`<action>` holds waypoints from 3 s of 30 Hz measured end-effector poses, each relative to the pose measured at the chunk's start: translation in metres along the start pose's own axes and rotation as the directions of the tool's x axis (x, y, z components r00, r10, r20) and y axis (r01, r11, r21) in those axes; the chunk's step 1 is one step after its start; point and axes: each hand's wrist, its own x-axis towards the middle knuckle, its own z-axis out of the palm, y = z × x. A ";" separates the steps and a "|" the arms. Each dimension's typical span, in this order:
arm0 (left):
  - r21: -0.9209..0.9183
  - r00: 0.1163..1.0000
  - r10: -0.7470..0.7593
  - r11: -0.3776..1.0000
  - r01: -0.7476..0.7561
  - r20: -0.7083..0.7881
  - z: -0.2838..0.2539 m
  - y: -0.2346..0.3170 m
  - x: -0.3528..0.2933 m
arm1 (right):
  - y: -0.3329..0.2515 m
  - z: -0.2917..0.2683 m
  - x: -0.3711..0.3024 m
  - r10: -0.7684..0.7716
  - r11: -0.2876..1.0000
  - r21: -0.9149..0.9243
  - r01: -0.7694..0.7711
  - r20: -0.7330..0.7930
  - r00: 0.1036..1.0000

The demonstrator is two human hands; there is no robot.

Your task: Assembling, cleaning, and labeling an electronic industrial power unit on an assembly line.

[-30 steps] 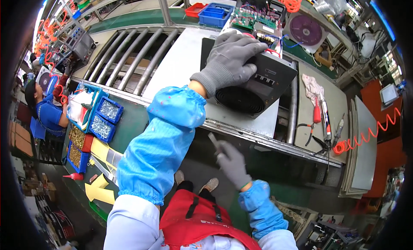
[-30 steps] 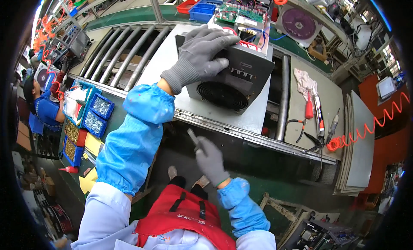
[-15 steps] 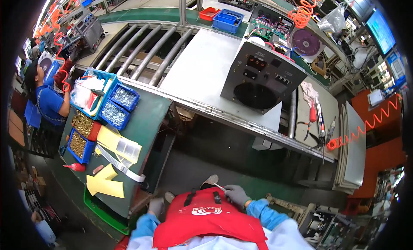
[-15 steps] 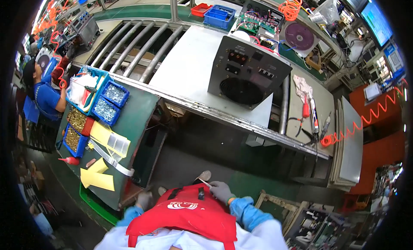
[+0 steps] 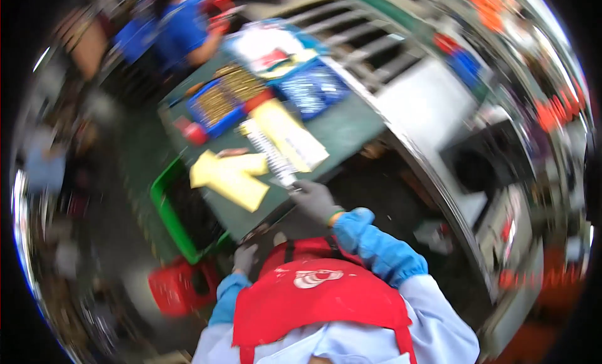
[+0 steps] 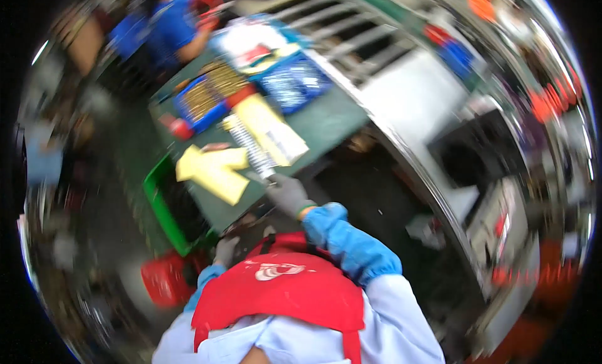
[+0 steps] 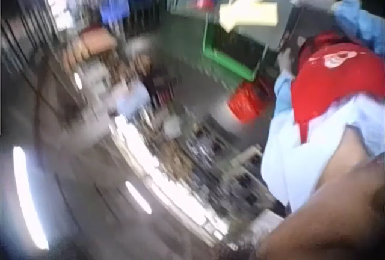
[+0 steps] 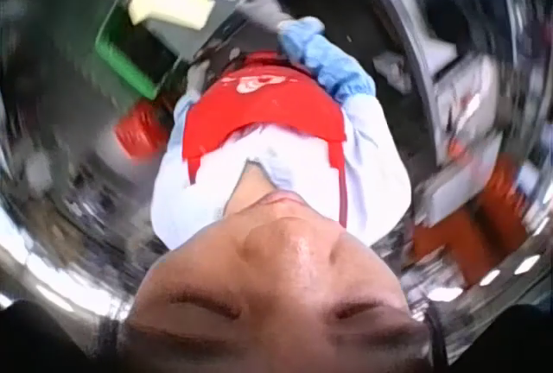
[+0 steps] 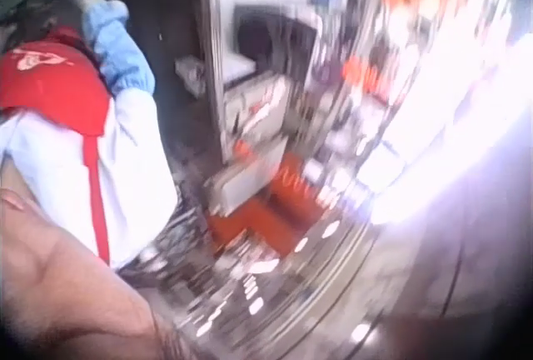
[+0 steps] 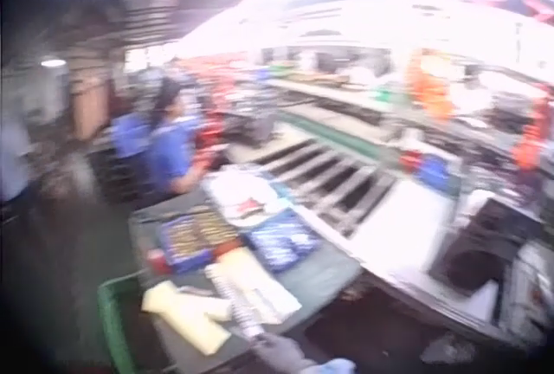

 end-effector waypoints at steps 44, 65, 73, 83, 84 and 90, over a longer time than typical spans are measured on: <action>-0.901 -0.165 -0.971 0.090 0.424 -0.174 -0.170 -0.245 0.163 | -0.011 0.246 0.040 -0.465 0.459 -0.660 0.595 0.392 0.794; -0.789 0.849 -0.213 0.527 -0.317 -0.483 -0.308 0.044 0.043 | -0.032 0.260 0.043 -0.495 0.538 -0.567 0.624 0.387 0.778; -0.739 0.645 0.568 0.092 -0.667 -0.511 -0.342 0.181 -0.133 | -0.032 0.258 0.039 -0.546 0.561 -0.534 0.632 0.335 0.768; -0.789 0.785 0.470 0.256 -0.559 -0.403 -0.211 0.288 -0.222 | -0.128 0.199 -0.083 -0.400 0.879 0.478 0.002 0.732 0.551; -0.793 0.816 0.414 0.287 -0.537 -0.403 -0.192 0.292 -0.227 | -0.154 0.176 -0.116 -0.457 0.868 0.497 0.011 0.789 0.410; -0.902 0.884 0.453 0.324 -0.287 -0.118 -0.062 0.322 -0.234 | -0.092 0.086 -0.223 -0.329 0.868 0.496 0.023 0.540 0.775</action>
